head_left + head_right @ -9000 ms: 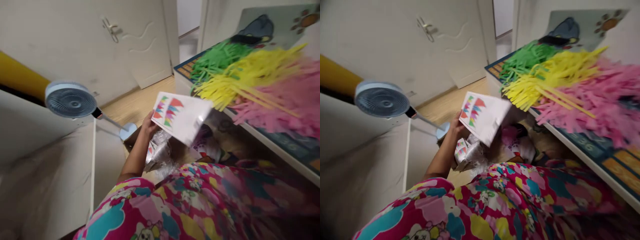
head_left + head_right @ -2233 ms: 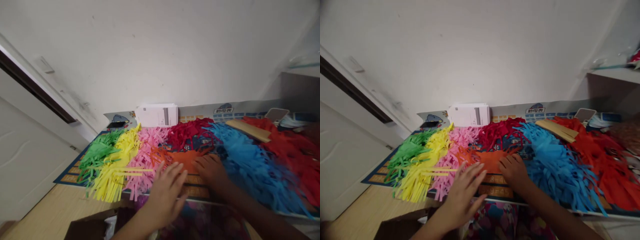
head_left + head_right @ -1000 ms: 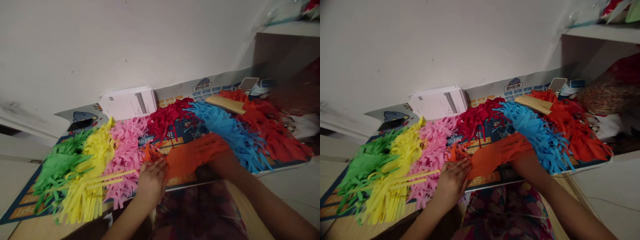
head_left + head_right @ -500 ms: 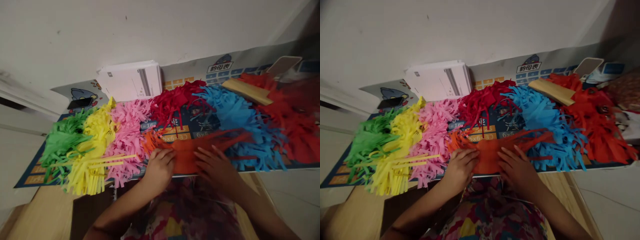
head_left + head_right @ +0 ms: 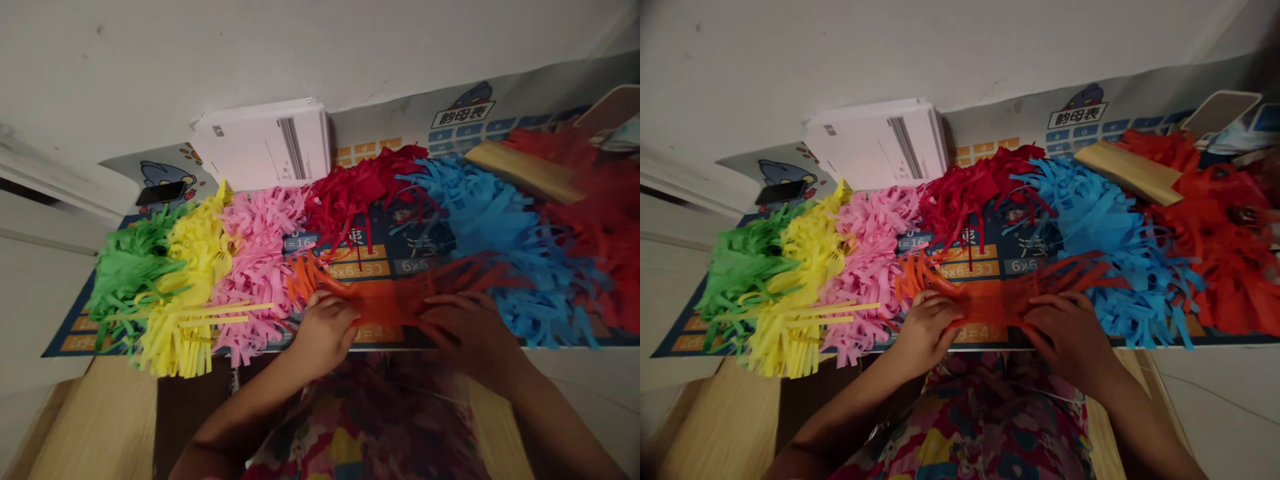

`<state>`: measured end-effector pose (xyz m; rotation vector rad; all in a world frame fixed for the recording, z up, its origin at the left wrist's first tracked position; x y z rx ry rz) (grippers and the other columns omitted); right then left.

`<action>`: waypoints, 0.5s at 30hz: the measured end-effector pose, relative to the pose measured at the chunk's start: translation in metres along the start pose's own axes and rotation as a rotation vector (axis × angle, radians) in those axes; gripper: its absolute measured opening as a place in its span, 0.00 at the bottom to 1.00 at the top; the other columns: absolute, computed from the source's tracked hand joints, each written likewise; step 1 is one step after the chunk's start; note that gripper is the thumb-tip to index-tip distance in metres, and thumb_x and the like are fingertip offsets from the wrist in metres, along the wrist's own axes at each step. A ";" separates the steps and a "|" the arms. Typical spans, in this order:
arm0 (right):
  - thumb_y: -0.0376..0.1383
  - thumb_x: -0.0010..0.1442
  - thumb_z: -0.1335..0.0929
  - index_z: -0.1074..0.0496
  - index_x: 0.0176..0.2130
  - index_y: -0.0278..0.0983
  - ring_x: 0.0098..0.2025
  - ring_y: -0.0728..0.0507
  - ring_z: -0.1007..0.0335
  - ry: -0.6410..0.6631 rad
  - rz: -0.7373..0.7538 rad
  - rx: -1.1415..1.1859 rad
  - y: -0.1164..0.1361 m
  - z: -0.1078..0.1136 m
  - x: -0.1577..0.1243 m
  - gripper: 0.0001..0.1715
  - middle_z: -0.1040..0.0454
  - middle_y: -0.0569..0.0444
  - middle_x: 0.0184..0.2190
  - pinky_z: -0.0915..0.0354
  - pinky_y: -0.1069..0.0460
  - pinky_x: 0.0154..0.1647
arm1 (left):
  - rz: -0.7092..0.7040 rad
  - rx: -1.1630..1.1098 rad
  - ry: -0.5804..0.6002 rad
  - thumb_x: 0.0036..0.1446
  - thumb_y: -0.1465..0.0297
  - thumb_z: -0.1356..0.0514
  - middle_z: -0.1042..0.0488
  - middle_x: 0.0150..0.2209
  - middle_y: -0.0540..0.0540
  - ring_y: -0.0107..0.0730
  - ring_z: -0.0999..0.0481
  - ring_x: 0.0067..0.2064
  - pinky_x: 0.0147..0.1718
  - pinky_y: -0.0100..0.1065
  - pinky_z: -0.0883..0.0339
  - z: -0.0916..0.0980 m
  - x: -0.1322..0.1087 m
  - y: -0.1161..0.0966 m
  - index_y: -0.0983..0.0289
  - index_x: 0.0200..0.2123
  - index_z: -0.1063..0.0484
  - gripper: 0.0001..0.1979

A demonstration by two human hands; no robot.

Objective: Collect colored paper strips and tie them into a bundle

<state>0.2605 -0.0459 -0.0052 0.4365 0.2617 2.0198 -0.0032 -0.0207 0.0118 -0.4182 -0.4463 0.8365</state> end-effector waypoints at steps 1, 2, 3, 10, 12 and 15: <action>0.40 0.66 0.36 0.24 0.36 0.42 0.46 0.40 0.25 -0.007 -0.041 0.000 -0.001 0.001 0.004 0.11 0.19 0.55 0.37 0.45 0.43 0.48 | 0.050 -0.008 -0.013 0.64 0.70 0.44 0.18 0.36 0.57 0.37 0.21 0.39 0.47 0.44 0.34 0.000 0.003 0.001 0.64 0.40 0.24 0.08; 0.41 0.66 0.36 0.24 0.35 0.41 0.43 0.40 0.25 -0.031 -0.096 -0.001 -0.001 0.001 0.009 0.12 0.20 0.54 0.36 0.44 0.43 0.45 | 0.105 -0.009 -0.028 0.64 0.70 0.43 0.19 0.34 0.56 0.37 0.21 0.37 0.46 0.43 0.34 -0.001 0.006 0.003 0.63 0.39 0.24 0.08; 0.42 0.66 0.36 0.24 0.34 0.40 0.39 0.41 0.25 -0.066 -0.156 -0.003 -0.001 0.001 0.013 0.14 0.20 0.53 0.34 0.43 0.44 0.43 | 0.154 -0.002 -0.038 0.64 0.69 0.43 0.19 0.33 0.56 0.36 0.21 0.36 0.45 0.43 0.35 -0.003 0.010 0.004 0.63 0.39 0.23 0.08; 0.43 0.64 0.35 0.24 0.36 0.39 0.35 0.40 0.29 -0.133 -0.302 -0.067 0.004 -0.008 0.034 0.13 0.22 0.52 0.29 0.46 0.46 0.37 | 0.312 0.134 0.056 0.61 0.69 0.39 0.19 0.30 0.54 0.37 0.21 0.32 0.41 0.40 0.34 -0.011 0.031 0.013 0.63 0.39 0.21 0.07; 0.44 0.63 0.35 0.25 0.37 0.38 0.33 0.41 0.30 -0.141 -0.317 -0.020 0.005 -0.010 0.037 0.14 0.24 0.53 0.28 0.45 0.46 0.37 | 0.332 0.133 0.085 0.60 0.70 0.39 0.19 0.29 0.53 0.37 0.21 0.32 0.41 0.40 0.34 -0.010 0.034 0.014 0.63 0.39 0.21 0.07; 0.47 0.64 0.34 0.26 0.34 0.38 0.32 0.41 0.30 -0.194 -0.333 0.051 0.004 -0.010 0.038 0.17 0.25 0.53 0.26 0.44 0.46 0.38 | 0.295 0.062 0.091 0.60 0.71 0.39 0.21 0.27 0.52 0.35 0.22 0.31 0.39 0.38 0.36 -0.004 0.034 0.013 0.62 0.35 0.23 0.04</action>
Point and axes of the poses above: each hand's wrist, its own x-axis towards the middle knuckle, its own z-axis out of the back of the hand, y = z × x, the point moved 2 cm from there along x, towards the middle knuckle
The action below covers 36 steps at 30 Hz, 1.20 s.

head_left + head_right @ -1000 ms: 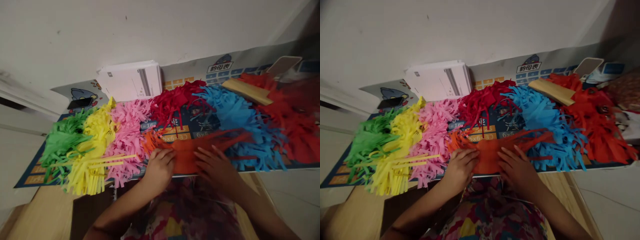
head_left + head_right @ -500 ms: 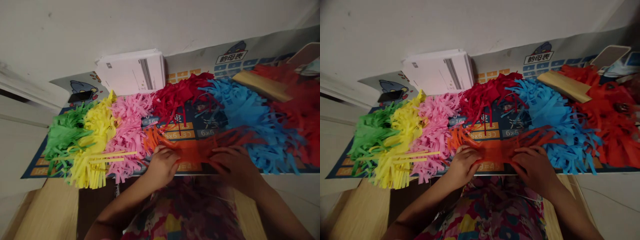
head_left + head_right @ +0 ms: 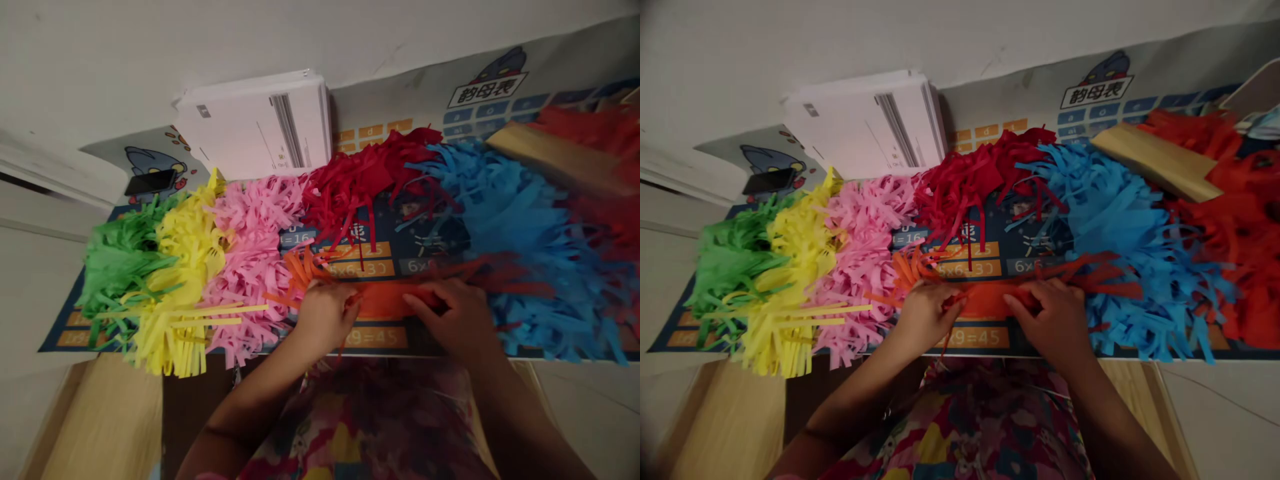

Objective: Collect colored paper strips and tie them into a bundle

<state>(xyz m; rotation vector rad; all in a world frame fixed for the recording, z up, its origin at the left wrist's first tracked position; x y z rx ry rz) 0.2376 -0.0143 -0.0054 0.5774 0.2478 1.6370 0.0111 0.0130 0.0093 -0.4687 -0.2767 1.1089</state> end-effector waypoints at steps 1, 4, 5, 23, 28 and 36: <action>0.47 0.64 0.34 0.26 0.33 0.39 0.35 0.40 0.28 -0.003 0.027 0.032 0.000 0.002 0.000 0.17 0.23 0.53 0.29 0.43 0.45 0.39 | -0.038 -0.036 -0.009 0.60 0.70 0.39 0.21 0.27 0.52 0.35 0.22 0.31 0.39 0.38 0.36 0.003 -0.002 -0.001 0.62 0.34 0.23 0.05; 0.43 0.64 0.33 0.26 0.36 0.41 0.46 0.38 0.26 0.129 0.210 0.118 0.000 0.008 -0.005 0.10 0.20 0.52 0.41 0.43 0.42 0.48 | -0.185 -0.135 -0.030 0.63 0.70 0.42 0.20 0.31 0.54 0.35 0.22 0.36 0.42 0.39 0.37 0.013 -0.009 -0.002 0.62 0.35 0.25 0.06; 0.41 0.63 0.33 0.25 0.40 0.42 0.49 0.38 0.26 0.205 0.268 0.125 0.000 0.010 -0.008 0.08 0.20 0.52 0.45 0.44 0.42 0.49 | -0.229 -0.155 -0.019 0.63 0.71 0.43 0.20 0.33 0.55 0.36 0.22 0.39 0.44 0.40 0.37 0.016 -0.012 -0.001 0.62 0.35 0.25 0.07; 0.46 0.68 0.38 0.24 0.34 0.41 0.33 0.42 0.25 0.164 0.075 0.056 0.001 0.002 -0.002 0.19 0.20 0.54 0.30 0.43 0.45 0.40 | -0.040 -0.174 -0.037 0.59 0.59 0.36 0.19 0.34 0.55 0.37 0.22 0.35 0.41 0.41 0.37 0.009 -0.027 0.001 0.62 0.44 0.25 0.15; 0.45 0.67 0.37 0.24 0.33 0.41 0.26 0.43 0.31 0.131 0.045 -0.066 0.003 -0.007 0.006 0.18 0.22 0.54 0.26 0.44 0.46 0.36 | 0.088 -0.060 -0.117 0.65 0.65 0.42 0.19 0.31 0.53 0.35 0.21 0.32 0.39 0.40 0.38 -0.003 -0.017 -0.001 0.62 0.35 0.23 0.10; 0.44 0.67 0.38 0.26 0.30 0.40 0.25 0.42 0.32 0.125 0.043 -0.100 0.002 -0.012 0.007 0.19 0.24 0.54 0.23 0.46 0.46 0.35 | 0.137 0.029 -0.129 0.62 0.64 0.38 0.19 0.28 0.51 0.34 0.22 0.29 0.34 0.37 0.39 -0.007 -0.009 0.004 0.62 0.33 0.24 0.09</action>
Point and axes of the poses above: each hand's wrist, its own x-axis towards the middle knuckle, its own z-axis out of the back of the hand, y = z × x, the point moved 2 cm from there along x, towards the middle knuckle
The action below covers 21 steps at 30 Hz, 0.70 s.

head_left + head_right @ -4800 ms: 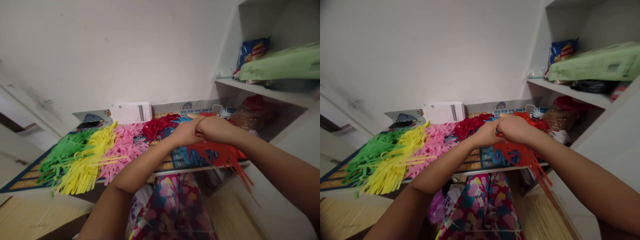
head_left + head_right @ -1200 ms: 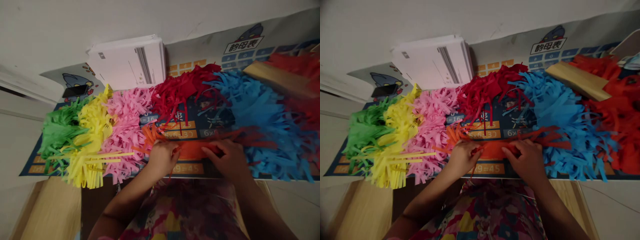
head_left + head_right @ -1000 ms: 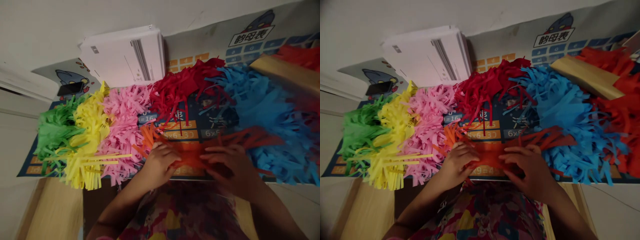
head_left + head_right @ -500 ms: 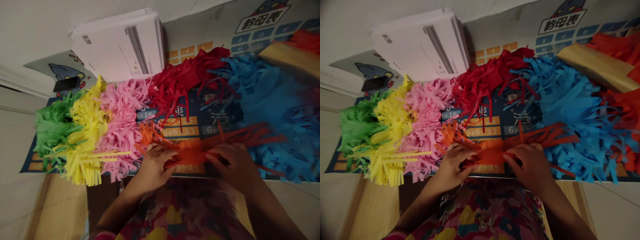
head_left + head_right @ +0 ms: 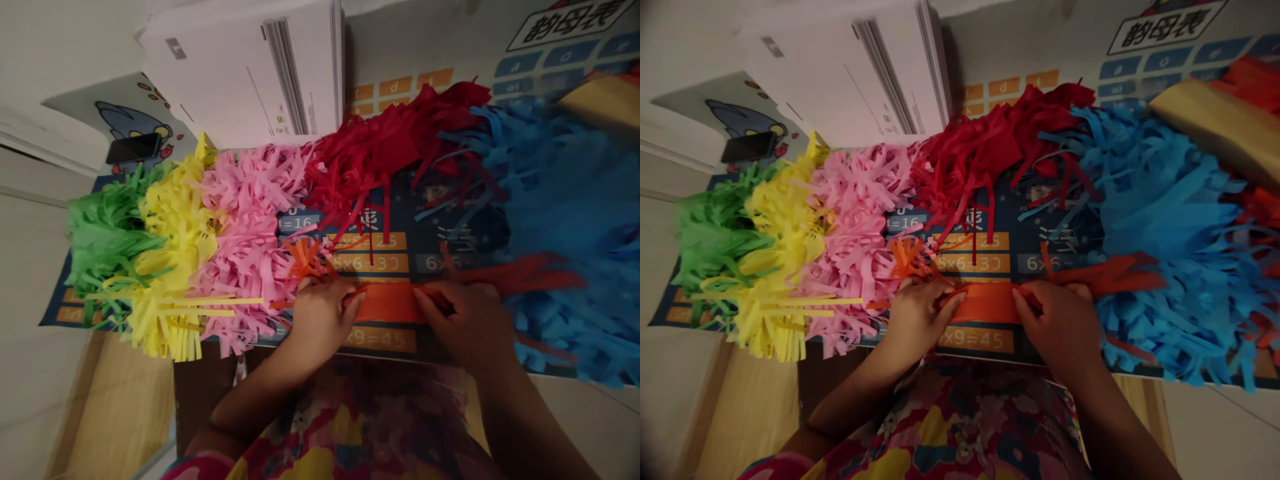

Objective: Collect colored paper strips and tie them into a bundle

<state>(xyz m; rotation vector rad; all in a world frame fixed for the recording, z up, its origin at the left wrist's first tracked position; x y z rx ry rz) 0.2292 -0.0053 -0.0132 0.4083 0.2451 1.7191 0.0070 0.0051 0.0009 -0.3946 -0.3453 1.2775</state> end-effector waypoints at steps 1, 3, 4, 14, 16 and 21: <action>0.44 0.67 0.38 0.26 0.30 0.41 0.25 0.42 0.32 -0.004 -0.005 -0.001 0.000 0.000 0.000 0.19 0.24 0.54 0.23 0.46 0.46 0.35 | 0.000 0.007 0.003 0.61 0.64 0.38 0.20 0.27 0.50 0.34 0.23 0.28 0.34 0.37 0.40 0.000 0.001 0.000 0.61 0.32 0.24 0.08; 0.45 0.67 0.38 0.26 0.30 0.41 0.25 0.42 0.32 -0.005 -0.010 0.002 0.000 0.000 0.000 0.19 0.24 0.54 0.23 0.47 0.46 0.34 | -0.003 0.016 0.008 0.61 0.65 0.37 0.21 0.26 0.50 0.34 0.23 0.27 0.34 0.37 0.40 0.000 0.002 -0.001 0.62 0.31 0.24 0.08; 0.45 0.67 0.38 0.25 0.31 0.41 0.25 0.42 0.32 -0.002 -0.013 0.007 0.000 0.000 0.000 0.19 0.24 0.53 0.23 0.47 0.46 0.33 | -0.004 0.015 0.010 0.61 0.65 0.37 0.21 0.25 0.49 0.34 0.23 0.27 0.33 0.37 0.41 0.000 0.003 -0.001 0.62 0.31 0.24 0.08; 0.46 0.67 0.38 0.24 0.31 0.41 0.25 0.42 0.34 0.006 -0.037 0.008 -0.001 0.000 0.001 0.20 0.25 0.53 0.22 0.47 0.47 0.33 | 0.011 -0.001 0.027 0.61 0.66 0.37 0.20 0.26 0.50 0.33 0.24 0.26 0.34 0.36 0.41 0.000 0.004 -0.001 0.62 0.32 0.23 0.07; 0.46 0.67 0.39 0.24 0.32 0.40 0.26 0.42 0.33 0.006 -0.040 0.004 -0.001 -0.002 0.001 0.21 0.25 0.52 0.22 0.47 0.47 0.34 | 0.016 0.011 0.047 0.61 0.65 0.37 0.21 0.26 0.49 0.32 0.25 0.26 0.34 0.36 0.41 -0.001 0.003 -0.001 0.62 0.33 0.24 0.07; 0.46 0.67 0.37 0.25 0.33 0.39 0.26 0.42 0.31 -0.031 -0.035 -0.014 -0.001 -0.005 0.004 0.19 0.24 0.53 0.23 0.45 0.46 0.35 | -0.227 0.241 -0.116 0.62 0.66 0.38 0.21 0.41 0.56 0.41 0.25 0.44 0.43 0.42 0.40 0.004 0.005 -0.007 0.61 0.42 0.25 0.07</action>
Point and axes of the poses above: each hand's wrist, its own x-axis towards the middle knuckle, its own z-axis out of the back of the hand, y = z × x, the point moved 2 cm from there along x, towards the middle knuckle
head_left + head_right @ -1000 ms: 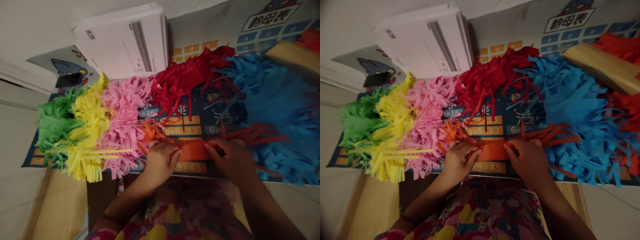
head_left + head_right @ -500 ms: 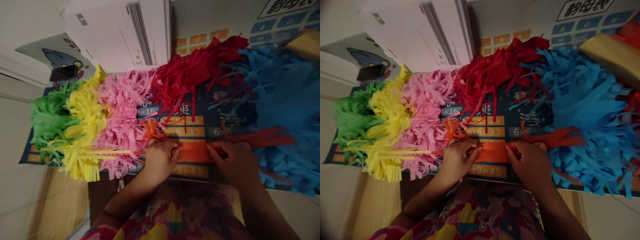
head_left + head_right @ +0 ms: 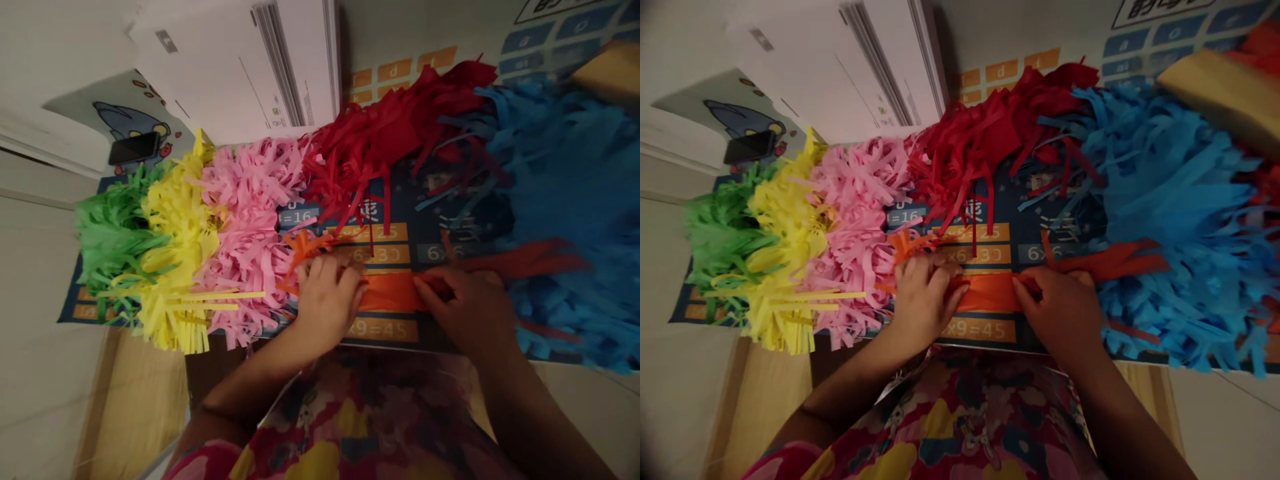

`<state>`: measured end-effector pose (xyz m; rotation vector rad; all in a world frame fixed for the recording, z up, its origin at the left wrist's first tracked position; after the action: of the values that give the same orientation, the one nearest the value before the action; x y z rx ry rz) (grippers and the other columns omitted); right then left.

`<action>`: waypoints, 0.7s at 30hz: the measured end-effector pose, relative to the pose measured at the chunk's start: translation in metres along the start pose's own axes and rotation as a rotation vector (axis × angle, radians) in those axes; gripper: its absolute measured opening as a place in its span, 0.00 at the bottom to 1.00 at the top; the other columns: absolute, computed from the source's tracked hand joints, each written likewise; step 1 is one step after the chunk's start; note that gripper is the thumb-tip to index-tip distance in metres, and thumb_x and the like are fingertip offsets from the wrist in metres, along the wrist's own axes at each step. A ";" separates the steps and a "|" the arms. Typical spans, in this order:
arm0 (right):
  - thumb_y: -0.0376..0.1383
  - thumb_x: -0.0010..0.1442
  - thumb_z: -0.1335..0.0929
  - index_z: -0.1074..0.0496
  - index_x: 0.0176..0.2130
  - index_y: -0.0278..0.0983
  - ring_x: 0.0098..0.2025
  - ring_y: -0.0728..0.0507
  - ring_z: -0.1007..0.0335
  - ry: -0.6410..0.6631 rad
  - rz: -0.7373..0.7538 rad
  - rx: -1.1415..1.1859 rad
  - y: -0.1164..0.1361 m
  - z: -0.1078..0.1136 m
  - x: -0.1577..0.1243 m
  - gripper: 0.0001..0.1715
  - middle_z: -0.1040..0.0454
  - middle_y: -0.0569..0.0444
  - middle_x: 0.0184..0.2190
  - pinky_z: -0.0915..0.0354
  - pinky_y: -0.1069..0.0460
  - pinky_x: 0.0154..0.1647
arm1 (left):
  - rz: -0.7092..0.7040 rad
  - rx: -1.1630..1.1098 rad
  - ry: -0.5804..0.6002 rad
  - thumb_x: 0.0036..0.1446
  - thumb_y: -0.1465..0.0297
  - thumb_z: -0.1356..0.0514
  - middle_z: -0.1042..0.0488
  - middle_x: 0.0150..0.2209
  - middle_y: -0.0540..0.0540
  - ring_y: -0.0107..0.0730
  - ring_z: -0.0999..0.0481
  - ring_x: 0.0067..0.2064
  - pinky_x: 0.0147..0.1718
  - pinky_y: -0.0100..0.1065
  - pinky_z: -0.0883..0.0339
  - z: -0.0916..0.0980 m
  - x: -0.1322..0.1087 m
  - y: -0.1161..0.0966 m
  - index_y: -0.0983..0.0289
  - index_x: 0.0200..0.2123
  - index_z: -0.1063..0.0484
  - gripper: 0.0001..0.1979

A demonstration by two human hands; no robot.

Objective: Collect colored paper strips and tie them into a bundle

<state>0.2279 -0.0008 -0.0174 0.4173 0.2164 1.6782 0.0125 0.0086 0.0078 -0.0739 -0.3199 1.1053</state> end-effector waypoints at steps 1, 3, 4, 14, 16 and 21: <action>0.45 0.66 0.37 0.25 0.35 0.38 0.27 0.42 0.30 -0.034 0.007 0.001 0.000 0.003 0.000 0.17 0.22 0.52 0.25 0.44 0.46 0.35 | -0.129 0.044 -0.021 0.64 0.67 0.40 0.22 0.44 0.56 0.42 0.27 0.48 0.46 0.43 0.40 0.002 0.001 -0.002 0.60 0.42 0.25 0.06; 0.43 0.65 0.35 0.25 0.39 0.37 0.35 0.39 0.26 -0.135 0.056 -0.012 0.002 0.014 -0.003 0.13 0.20 0.47 0.34 0.42 0.45 0.39 | -0.396 0.095 0.026 0.67 0.70 0.43 0.22 0.44 0.54 0.39 0.28 0.48 0.50 0.44 0.42 0.004 0.003 -0.006 0.60 0.41 0.25 0.07; 0.41 0.64 0.33 0.25 0.41 0.37 0.39 0.38 0.25 -0.177 0.120 -0.023 0.004 0.021 -0.006 0.11 0.20 0.46 0.40 0.41 0.43 0.43 | -0.502 0.111 0.077 0.68 0.71 0.45 0.21 0.43 0.53 0.37 0.27 0.46 0.51 0.44 0.42 0.005 0.003 -0.007 0.61 0.41 0.25 0.08; 0.33 0.65 0.34 0.23 0.36 0.40 0.51 0.41 0.28 -0.101 0.604 0.037 -0.007 0.020 -0.005 0.08 0.18 0.57 0.40 0.50 0.39 0.57 | -0.501 0.061 0.130 0.63 0.66 0.43 0.20 0.45 0.57 0.41 0.23 0.48 0.68 0.58 0.59 0.014 -0.005 -0.016 0.65 0.45 0.24 0.13; 0.35 0.65 0.33 0.23 0.34 0.41 0.49 0.41 0.28 -0.138 0.580 0.062 -0.012 0.020 0.000 0.09 0.18 0.58 0.38 0.50 0.40 0.55 | -0.483 0.051 0.091 0.63 0.66 0.43 0.19 0.44 0.58 0.41 0.21 0.46 0.68 0.59 0.59 0.009 -0.007 -0.016 0.65 0.43 0.24 0.12; 0.37 0.65 0.32 0.22 0.34 0.42 0.50 0.41 0.28 -0.172 0.555 0.104 -0.018 0.018 0.001 0.09 0.18 0.58 0.37 0.50 0.40 0.54 | -0.471 0.032 -0.011 0.65 0.71 0.44 0.18 0.43 0.56 0.36 0.19 0.42 0.68 0.59 0.58 -0.001 -0.015 -0.009 0.64 0.44 0.24 0.10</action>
<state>0.2516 0.0016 -0.0080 0.7464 0.0601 2.1642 0.0142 -0.0082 0.0054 0.0352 -0.3093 0.6433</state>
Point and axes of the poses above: each hand's wrist, its own x-axis towards the middle knuckle, its own z-axis out of the back of the hand, y = z × x, the point moved 2 cm from there along x, towards the middle knuckle
